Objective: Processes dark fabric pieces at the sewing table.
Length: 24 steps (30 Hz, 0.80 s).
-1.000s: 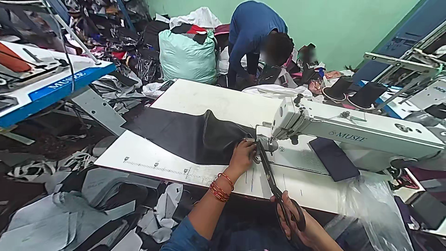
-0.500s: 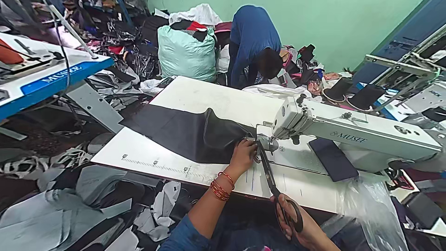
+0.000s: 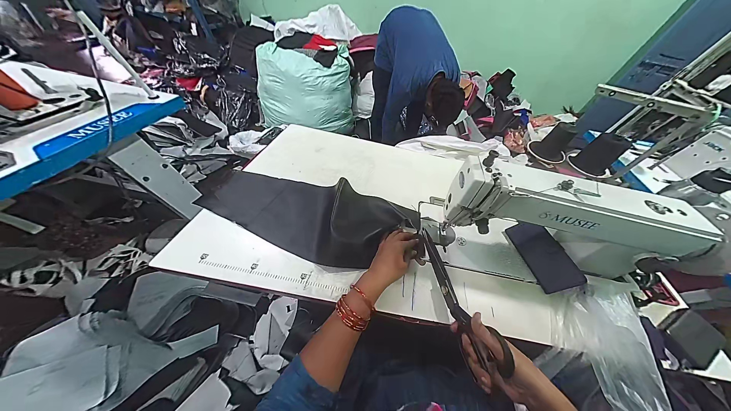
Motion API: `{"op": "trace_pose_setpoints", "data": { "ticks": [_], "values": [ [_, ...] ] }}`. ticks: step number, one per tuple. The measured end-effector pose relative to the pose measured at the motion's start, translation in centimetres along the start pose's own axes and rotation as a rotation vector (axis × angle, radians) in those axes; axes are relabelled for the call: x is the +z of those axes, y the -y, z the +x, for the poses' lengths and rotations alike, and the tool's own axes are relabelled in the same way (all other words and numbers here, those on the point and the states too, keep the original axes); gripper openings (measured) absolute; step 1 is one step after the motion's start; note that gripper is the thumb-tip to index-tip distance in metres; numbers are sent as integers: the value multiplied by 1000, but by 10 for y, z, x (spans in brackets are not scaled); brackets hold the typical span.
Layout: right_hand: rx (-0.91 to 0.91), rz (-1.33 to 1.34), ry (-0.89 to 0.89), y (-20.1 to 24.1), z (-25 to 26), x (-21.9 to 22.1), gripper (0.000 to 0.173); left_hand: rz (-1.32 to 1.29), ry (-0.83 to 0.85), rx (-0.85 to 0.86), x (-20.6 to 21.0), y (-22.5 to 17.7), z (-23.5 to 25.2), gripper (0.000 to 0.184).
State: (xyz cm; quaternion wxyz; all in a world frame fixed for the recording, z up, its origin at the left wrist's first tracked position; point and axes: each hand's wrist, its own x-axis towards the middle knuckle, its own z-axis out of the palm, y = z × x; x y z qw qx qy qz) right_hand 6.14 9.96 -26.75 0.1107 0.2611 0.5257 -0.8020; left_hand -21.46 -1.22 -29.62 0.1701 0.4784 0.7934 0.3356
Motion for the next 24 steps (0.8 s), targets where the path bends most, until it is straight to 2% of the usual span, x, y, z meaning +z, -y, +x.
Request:
{"op": "trace_pose_setpoints", "data": {
  "ticks": [5,10,17,24],
  "values": [
    [100,-233,160,5,-36,-42,78,-21,111,81,-24,5,-42,29],
    [131,-407,300,-1,-56,-64,68,-27,87,141,-27,14,-84,26],
    [160,-489,275,8,-42,-63,70,2,32,214,-23,18,-94,26],
    [234,-532,257,19,-35,-67,66,13,64,181,-26,16,-95,26]
  ]
}}
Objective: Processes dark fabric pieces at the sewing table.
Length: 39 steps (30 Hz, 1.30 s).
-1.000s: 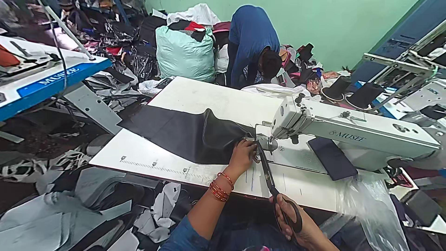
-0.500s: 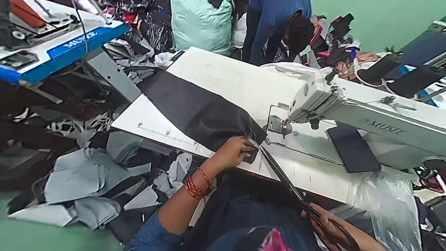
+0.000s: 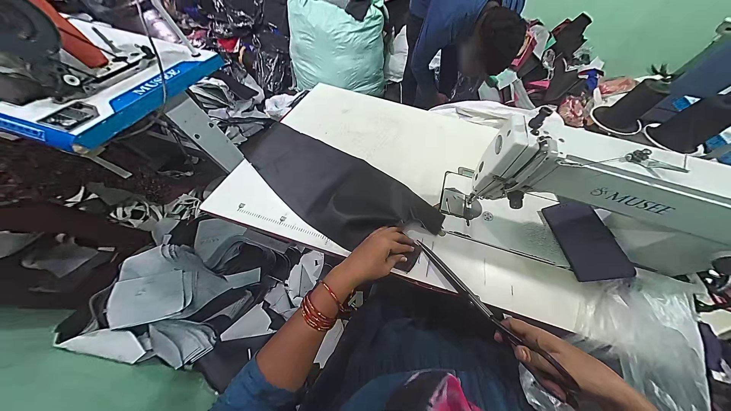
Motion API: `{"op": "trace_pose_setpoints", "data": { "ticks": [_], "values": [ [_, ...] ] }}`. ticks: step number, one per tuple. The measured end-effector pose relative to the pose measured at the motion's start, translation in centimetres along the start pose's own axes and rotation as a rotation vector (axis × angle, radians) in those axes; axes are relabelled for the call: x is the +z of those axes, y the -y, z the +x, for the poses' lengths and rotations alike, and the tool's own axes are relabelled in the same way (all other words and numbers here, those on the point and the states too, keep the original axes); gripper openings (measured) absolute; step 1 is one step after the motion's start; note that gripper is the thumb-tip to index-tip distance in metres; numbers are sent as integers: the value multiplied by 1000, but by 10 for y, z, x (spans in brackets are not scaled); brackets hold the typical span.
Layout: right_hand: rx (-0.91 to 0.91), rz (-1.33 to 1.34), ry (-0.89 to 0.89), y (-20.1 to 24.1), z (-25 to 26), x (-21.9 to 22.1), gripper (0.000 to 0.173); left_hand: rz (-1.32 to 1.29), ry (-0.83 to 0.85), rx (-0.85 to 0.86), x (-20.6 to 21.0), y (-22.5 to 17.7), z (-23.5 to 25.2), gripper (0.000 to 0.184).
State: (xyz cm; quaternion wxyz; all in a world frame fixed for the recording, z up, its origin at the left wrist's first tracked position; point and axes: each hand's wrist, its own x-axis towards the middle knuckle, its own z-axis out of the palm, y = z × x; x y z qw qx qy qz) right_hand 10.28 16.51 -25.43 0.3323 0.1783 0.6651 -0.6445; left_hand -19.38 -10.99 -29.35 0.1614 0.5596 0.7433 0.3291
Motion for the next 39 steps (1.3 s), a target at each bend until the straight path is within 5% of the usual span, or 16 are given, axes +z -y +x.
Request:
{"op": "trace_pose_setpoints", "data": {
  "ticks": [10,16,22,39],
  "values": [
    [-50,-27,12,-16,1,9,72,110,-200,-17,-21,-20,62,24],
    [-183,41,-76,-36,-11,23,68,229,4,73,1,26,122,36],
    [-297,261,-168,-54,-16,32,70,197,-63,-126,27,10,124,41],
    [-280,472,-229,-47,2,48,78,248,-44,-190,48,-28,117,48]
  ]
}}
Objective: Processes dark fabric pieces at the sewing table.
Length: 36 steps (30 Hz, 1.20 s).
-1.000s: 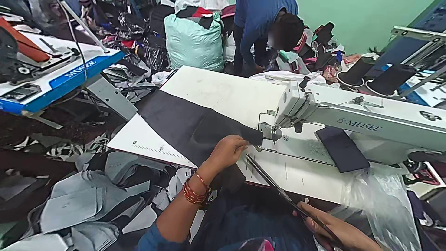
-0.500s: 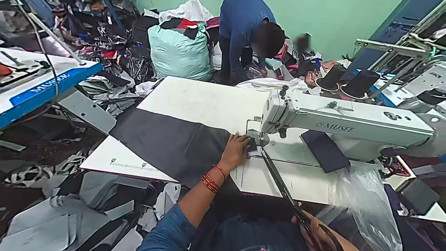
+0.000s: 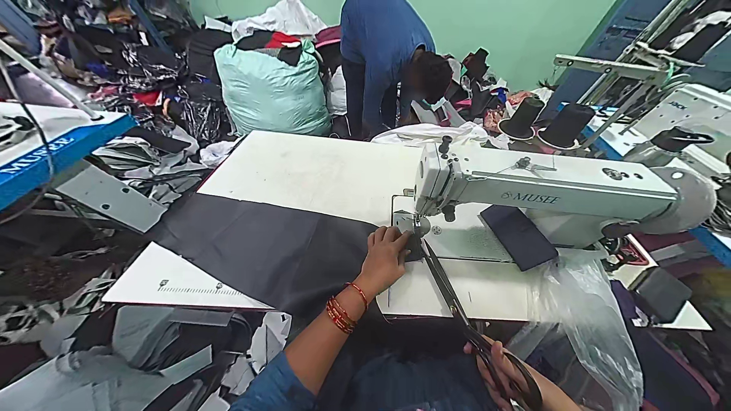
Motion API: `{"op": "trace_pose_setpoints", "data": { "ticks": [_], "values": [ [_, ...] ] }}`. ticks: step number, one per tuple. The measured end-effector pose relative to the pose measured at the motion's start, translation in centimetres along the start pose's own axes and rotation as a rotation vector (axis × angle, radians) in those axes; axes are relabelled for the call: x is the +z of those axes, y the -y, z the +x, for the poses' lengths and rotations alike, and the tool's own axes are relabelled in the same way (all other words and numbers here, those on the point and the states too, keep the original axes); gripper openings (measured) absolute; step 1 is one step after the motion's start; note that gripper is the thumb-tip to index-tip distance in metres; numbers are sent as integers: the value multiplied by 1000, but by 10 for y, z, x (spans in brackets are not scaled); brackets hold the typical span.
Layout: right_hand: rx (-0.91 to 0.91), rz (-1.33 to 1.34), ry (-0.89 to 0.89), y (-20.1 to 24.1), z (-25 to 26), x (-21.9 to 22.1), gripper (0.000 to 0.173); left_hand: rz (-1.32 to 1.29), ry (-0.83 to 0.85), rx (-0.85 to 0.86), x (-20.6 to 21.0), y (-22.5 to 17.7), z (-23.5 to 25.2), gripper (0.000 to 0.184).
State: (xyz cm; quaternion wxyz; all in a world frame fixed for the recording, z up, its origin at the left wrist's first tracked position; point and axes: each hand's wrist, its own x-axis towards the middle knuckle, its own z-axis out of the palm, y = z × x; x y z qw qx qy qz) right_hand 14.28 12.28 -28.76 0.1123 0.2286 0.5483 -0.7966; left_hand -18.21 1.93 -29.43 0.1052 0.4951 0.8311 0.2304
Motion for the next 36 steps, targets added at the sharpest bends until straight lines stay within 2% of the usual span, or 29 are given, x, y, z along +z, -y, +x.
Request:
{"op": "trace_pose_setpoints", "data": {
  "ticks": [5,12,15,18,21,24,30,36],
  "values": [
    [-30,21,-72,-10,-4,4,80,-48,-14,34,4,-9,5,43],
    [-31,56,-225,-15,-27,3,78,-47,-25,2,28,-49,28,43],
    [-17,36,-246,-17,-39,2,80,-38,-81,-10,39,-63,40,42],
    [-8,31,-228,-23,-47,-1,77,-24,-65,13,42,-72,47,41],
    [-6,42,-228,-23,-47,3,77,-16,35,50,41,-73,48,46],
    [6,83,-241,-15,-41,9,78,-19,66,54,40,-72,48,45],
    [9,72,-303,-4,-20,23,82,-49,25,80,43,-66,46,40],
    [-20,122,-287,2,-10,23,83,-51,16,91,46,-63,47,39]
  ]
}}
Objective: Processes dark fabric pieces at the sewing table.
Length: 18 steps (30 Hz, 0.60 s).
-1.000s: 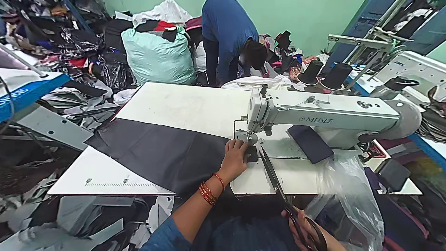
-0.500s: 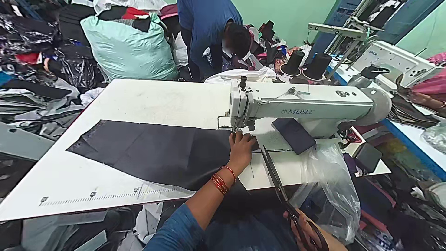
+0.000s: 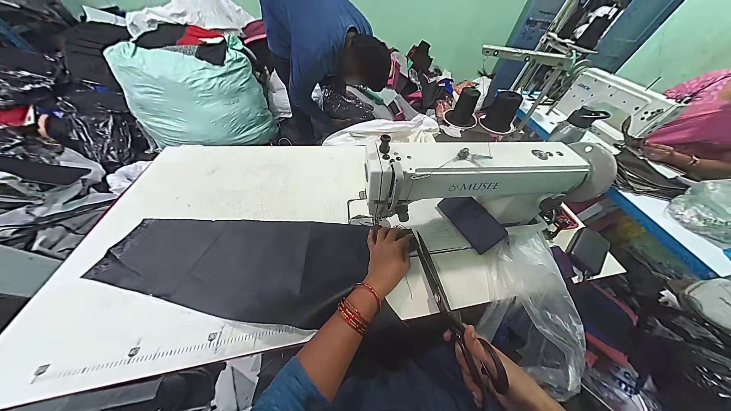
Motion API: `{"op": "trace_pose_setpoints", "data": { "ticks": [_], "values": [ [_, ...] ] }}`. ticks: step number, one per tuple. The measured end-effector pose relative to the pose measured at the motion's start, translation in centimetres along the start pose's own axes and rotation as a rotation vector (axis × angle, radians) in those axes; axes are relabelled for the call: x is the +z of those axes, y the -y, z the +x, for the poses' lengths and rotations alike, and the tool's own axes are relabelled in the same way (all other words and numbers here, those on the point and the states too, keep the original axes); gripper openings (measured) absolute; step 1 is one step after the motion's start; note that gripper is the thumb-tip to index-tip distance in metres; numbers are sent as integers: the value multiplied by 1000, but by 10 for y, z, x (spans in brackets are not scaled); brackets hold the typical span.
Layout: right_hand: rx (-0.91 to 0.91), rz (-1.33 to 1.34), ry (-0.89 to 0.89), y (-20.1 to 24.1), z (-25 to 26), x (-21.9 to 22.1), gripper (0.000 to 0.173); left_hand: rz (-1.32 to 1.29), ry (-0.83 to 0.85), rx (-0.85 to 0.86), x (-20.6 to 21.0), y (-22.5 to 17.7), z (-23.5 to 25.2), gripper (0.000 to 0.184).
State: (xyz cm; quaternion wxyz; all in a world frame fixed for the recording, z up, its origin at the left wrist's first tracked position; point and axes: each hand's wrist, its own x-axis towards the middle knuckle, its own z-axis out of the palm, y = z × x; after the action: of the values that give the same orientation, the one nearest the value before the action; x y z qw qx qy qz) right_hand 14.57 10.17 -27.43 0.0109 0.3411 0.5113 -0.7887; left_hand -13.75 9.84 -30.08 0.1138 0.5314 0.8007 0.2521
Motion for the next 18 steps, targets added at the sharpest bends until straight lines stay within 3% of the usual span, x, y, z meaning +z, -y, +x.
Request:
{"op": "trace_pose_setpoints", "data": {
  "ticks": [18],
  "values": [
    [-15,-8,-89,2,10,12,77,17,49,-12,-4,-2,1,39]
  ]
}}
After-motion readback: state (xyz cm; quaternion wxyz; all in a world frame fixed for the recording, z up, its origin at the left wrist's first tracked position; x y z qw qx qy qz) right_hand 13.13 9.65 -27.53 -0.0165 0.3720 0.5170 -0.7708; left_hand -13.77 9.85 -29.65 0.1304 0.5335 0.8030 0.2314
